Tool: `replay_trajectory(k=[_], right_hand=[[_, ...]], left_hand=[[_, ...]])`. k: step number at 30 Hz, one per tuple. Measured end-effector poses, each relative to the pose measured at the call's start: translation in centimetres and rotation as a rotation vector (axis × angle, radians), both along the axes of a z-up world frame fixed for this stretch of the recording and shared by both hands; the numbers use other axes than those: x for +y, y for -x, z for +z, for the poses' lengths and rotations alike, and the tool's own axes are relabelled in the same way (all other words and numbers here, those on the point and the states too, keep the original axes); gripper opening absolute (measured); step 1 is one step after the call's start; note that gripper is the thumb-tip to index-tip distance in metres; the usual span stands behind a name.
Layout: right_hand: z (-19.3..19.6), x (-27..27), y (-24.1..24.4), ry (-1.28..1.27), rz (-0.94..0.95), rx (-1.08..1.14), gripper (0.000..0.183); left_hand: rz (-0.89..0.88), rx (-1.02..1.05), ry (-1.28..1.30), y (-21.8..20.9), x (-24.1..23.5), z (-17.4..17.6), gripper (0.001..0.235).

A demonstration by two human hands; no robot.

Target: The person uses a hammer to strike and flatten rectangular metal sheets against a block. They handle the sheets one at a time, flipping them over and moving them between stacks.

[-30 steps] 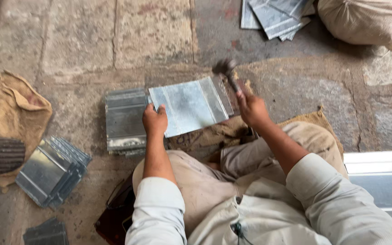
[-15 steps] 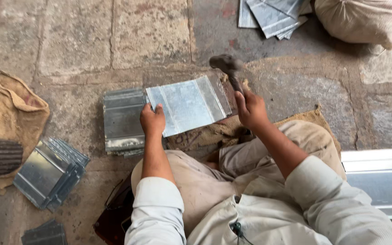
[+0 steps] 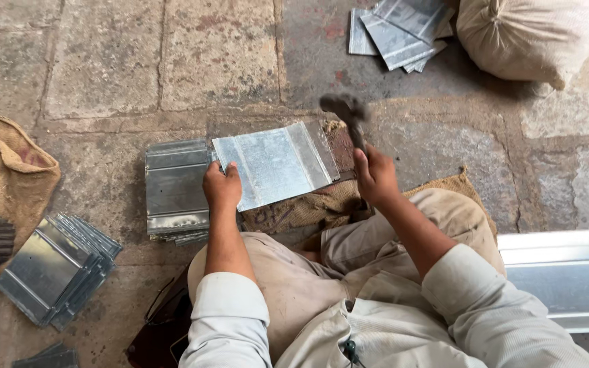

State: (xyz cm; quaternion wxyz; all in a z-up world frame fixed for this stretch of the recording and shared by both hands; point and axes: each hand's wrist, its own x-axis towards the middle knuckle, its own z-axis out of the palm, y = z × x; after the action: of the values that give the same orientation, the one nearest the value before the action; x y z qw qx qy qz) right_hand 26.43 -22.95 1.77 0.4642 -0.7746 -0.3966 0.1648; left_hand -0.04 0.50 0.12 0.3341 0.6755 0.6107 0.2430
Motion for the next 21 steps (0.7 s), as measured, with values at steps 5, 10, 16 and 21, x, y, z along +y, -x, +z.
replay_trajectory(k=[5,10,16,21], right_hand=[[-0.9,-0.7,0.7,0.112,0.139,-0.159,0.048],[-0.5,0.2,0.5,0.358,0.081,-0.081,0.051],[-0.3,-1.3,0.8,-0.047,0.065,-0.127,0.047],[-1.1,-0.3,1.5,0.366,0.101,-0.132,0.055]], left_hand=[[-0.008,-0.017,-0.077,-0.1,-0.2,-0.3,0.041],[0.008,0.025,-0.082,-0.3,0.3,-0.8,0.042],[0.021,0.011,-0.016,-0.2,0.5,-1.4,0.041],[-0.009,-0.032,-0.128,-0.1,0.4,-1.1,0.033]])
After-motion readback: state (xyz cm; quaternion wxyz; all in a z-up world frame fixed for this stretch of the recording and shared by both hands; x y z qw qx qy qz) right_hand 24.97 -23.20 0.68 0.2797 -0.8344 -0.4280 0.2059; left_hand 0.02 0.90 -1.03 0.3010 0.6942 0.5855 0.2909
